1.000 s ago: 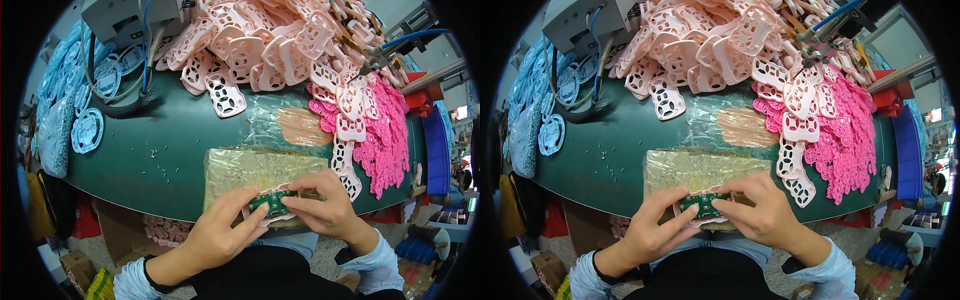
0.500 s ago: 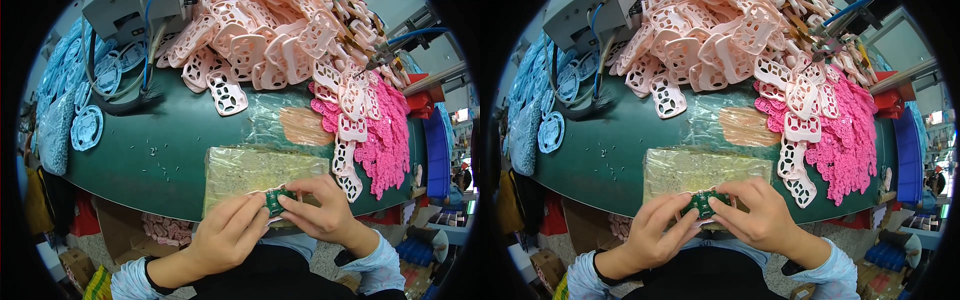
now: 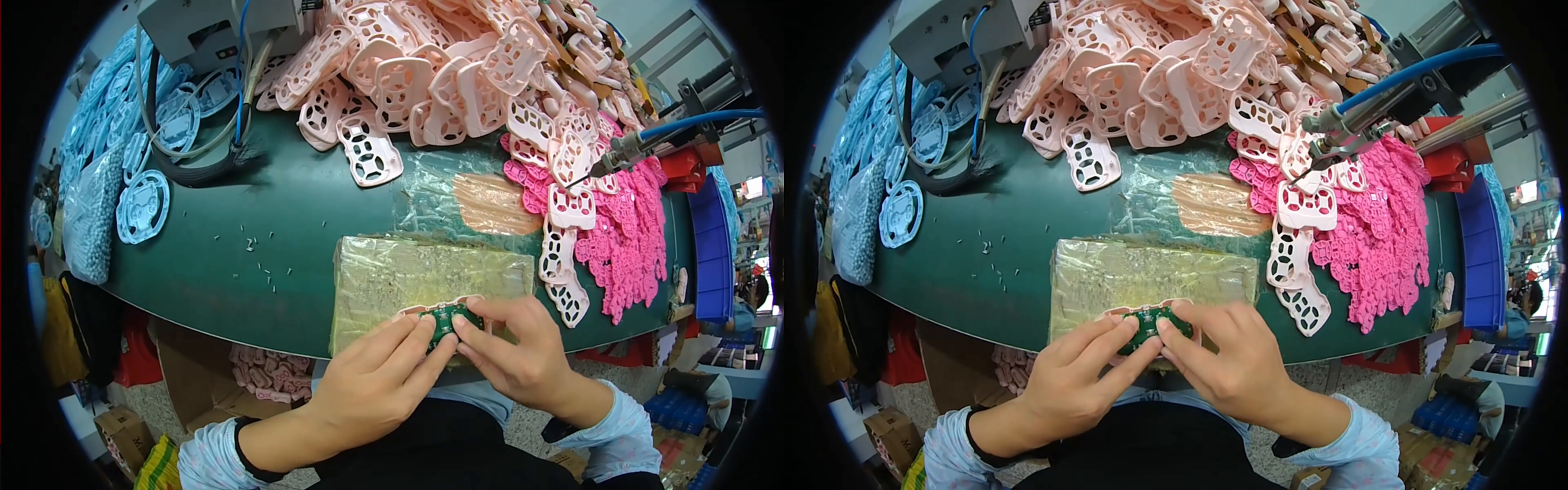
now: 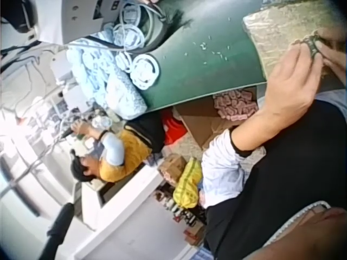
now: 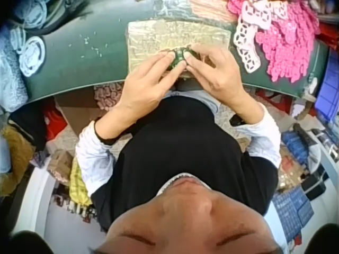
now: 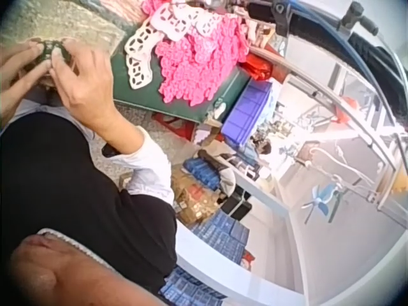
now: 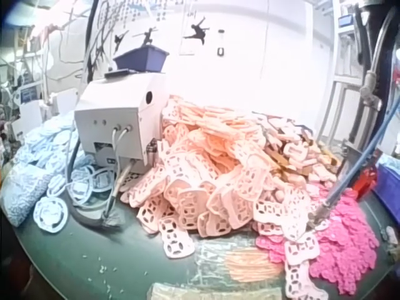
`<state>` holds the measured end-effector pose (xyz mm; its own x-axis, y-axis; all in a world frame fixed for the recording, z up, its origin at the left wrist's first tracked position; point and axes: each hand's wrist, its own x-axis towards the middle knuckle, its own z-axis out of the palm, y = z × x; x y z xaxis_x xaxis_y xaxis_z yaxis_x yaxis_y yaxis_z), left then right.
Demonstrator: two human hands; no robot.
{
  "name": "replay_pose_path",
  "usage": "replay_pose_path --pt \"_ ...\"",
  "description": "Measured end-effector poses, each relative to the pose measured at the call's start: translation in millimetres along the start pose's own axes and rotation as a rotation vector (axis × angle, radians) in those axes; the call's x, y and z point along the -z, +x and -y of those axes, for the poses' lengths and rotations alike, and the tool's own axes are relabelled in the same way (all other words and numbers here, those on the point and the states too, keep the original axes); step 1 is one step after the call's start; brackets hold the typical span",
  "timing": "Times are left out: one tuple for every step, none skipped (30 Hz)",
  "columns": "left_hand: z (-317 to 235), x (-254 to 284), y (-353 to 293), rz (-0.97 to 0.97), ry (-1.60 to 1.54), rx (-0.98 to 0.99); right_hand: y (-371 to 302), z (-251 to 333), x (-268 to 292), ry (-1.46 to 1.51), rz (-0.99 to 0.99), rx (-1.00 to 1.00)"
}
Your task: Assembling a toy or electronic device by placing a circuit board and buttons into a plastic casing and using a mechanical press.
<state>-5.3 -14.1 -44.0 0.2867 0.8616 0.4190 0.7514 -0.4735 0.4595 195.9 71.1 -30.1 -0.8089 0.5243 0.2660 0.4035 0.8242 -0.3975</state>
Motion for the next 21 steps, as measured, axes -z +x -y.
replay_pose_path --pt "-3 1 1 0.023 0.044 -0.007 2 -1 5 -0.002 -0.001 0.001" --pt "-3 4 2 0.045 0.095 -0.008 9 -6 12 0.077 0.012 0.001" --pt "-3 6 2 0.044 0.103 -0.001 16 -13 21 0.157 0.027 0.001" --pt "-1 9 1 0.082 0.127 0.001 23 -21 34 0.055 -0.243 0.086" --pt "2 2 2 0.118 0.118 -0.016 19 -39 45 -0.002 -0.547 0.091" --pt "-1 2 6 0.104 0.099 -0.033 26 -30 76 -0.111 -0.832 -0.178" --pt "-4 3 10 0.102 0.113 -0.048 37 -32 110 -0.196 -0.935 -0.170" --pt "-6 4 11 0.106 0.136 -0.054 50 -46 134 -0.275 -0.994 -0.085" --pt "-8 5 11 0.080 0.195 -0.107 69 -50 144 -0.305 -1.038 -0.136" --pt "-7 6 9 0.077 0.200 -0.096 85 -73 159 -0.101 -1.013 0.015" --pt "-10 8 12 0.146 0.169 -0.103 96 -85 177 -0.114 -1.011 0.016" --pt "-11 8 13 0.217 0.147 -0.104 108 -98 191 0.201 -0.751 0.078" --pt "-11 8 13 0.212 0.144 -0.107 116 -106 203 0.497 -0.474 0.132" --pt "-10 7 12 0.213 0.131 -0.096 118 -111 213 0.781 -0.181 0.180" --pt "-10 6 11 0.215 0.122 -0.078 113 -120 226 0.781 -0.173 0.183" --pt "-9 4 12 0.209 0.119 -0.073 106 -131 240 0.894 -0.144 0.111" --pt "-10 3 13 0.190 0.088 -0.069 103 -137 247 1.009 -0.113 0.033" --pt "-10 2 12 0.175 0.060 -0.058 108 -121 231 1.019 -0.102 0.031" --pt "-9 2 11 0.178 0.054 -0.047 110 -88 201 1.136 0.083 0.087" --pt "-9 2 10 0.178 0.073 -0.063 105 -66 185 1.240 0.265 0.140" --pt "-8 1 11 0.176 0.090 -0.084 105 -67 185 1.236 0.267 0.127"
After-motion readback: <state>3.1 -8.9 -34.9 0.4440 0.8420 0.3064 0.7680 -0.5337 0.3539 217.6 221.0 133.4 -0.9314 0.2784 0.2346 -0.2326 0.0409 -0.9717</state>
